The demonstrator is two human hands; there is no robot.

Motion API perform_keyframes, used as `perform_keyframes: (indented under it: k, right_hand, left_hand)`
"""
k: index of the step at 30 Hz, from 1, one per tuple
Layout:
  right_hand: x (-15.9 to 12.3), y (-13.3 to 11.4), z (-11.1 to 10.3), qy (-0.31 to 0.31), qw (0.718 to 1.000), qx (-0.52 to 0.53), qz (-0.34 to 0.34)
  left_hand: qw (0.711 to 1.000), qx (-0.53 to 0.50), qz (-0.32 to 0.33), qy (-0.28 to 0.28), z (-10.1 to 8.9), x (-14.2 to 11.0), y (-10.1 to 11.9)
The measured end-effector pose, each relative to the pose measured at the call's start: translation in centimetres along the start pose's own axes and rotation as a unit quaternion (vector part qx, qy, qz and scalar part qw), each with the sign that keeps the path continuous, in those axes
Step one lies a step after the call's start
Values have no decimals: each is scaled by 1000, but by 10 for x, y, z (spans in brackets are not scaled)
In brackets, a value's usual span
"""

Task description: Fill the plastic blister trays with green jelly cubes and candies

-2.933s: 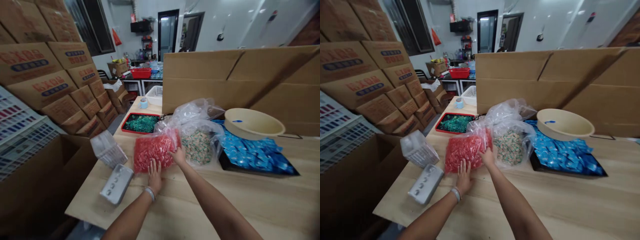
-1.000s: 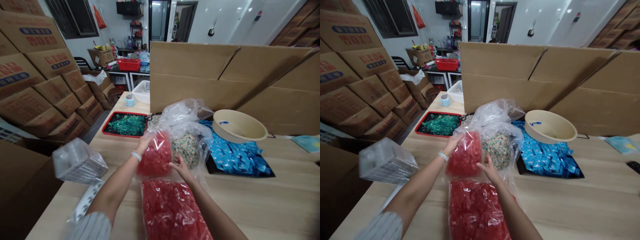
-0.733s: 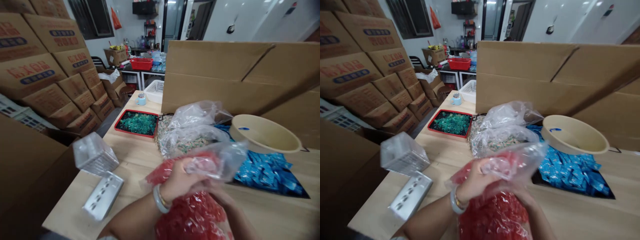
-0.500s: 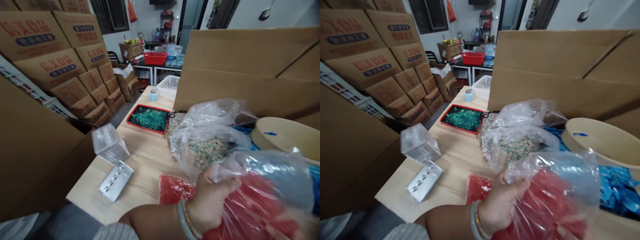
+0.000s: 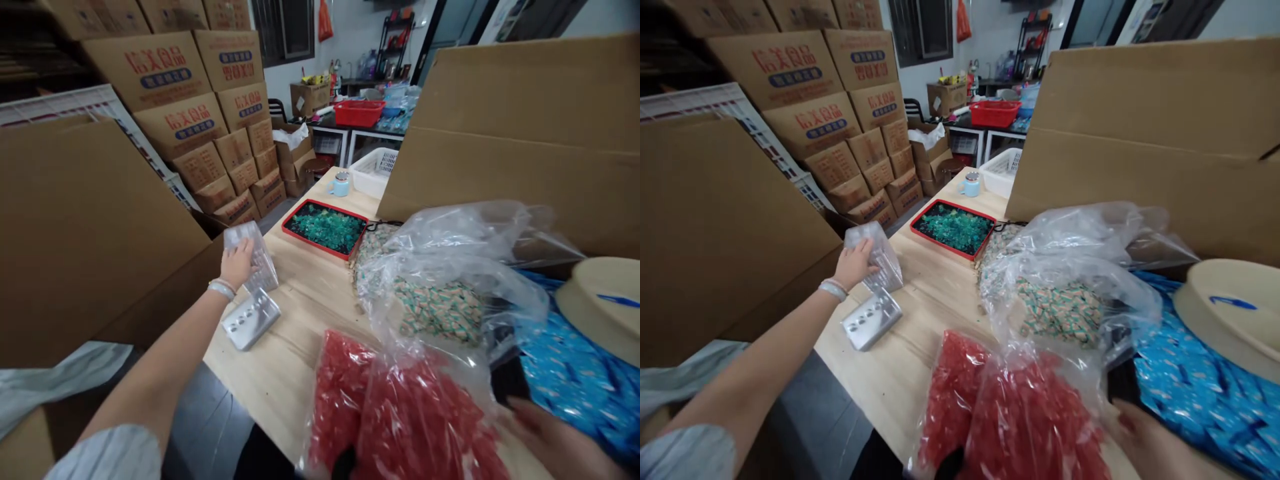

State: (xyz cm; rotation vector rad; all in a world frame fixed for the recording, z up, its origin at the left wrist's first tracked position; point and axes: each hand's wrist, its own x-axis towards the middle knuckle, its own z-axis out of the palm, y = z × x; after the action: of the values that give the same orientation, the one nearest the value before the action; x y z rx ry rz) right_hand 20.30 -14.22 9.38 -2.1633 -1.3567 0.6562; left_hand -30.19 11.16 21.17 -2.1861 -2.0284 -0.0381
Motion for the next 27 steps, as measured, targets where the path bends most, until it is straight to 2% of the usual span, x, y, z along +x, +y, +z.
perform_keyframes:
  k: [2,4,6,8,9,11,12,14,17,22,24,27]
  right_hand:
    - [13,-41,3,-39,999,35,-6]
    - [19,-98,34,-79,986,128,-68]
    - [24,-158,93,-144,963,185,-135]
    - [32,-211,169,-205,940,198,-188]
    - [38,-232,207,-216,939,185,-196]
    - [54,-264,276,-200,951,152,-181]
    - [61,-275,304,-186,957,139,-172]
    - [73,-289,343,-154,970,112,-153]
    - [81,-296,369,-117,982,67,-133]
    - [95,-300,378,-77,991,14,-112]
    - [110,-306,381,-59,992,6,-111]
    - [132,-314,386,-47,992,-3,-118]
  left_hand:
    - [997,42,43,-39,7,7,-24]
    - [993,56,89,-53,11,10,-46]
    - [987,51,140,-64,11,14,-70]
    - [979,37,189,-68,11,21,-95]
    - [975,28,212,-68,11,25,-108]
    - [965,10,252,-68,13,33,-130]
    - [960,2,270,-69,14,37,-138]
    - [950,-15,303,-74,16,45,-151]
    - [937,-33,338,-86,19,56,-163]
    - [936,-39,339,-85,22,70,-173]
    - [938,-56,336,-62,22,67,-173]
    - [943,-127,306,24,20,43,-164]
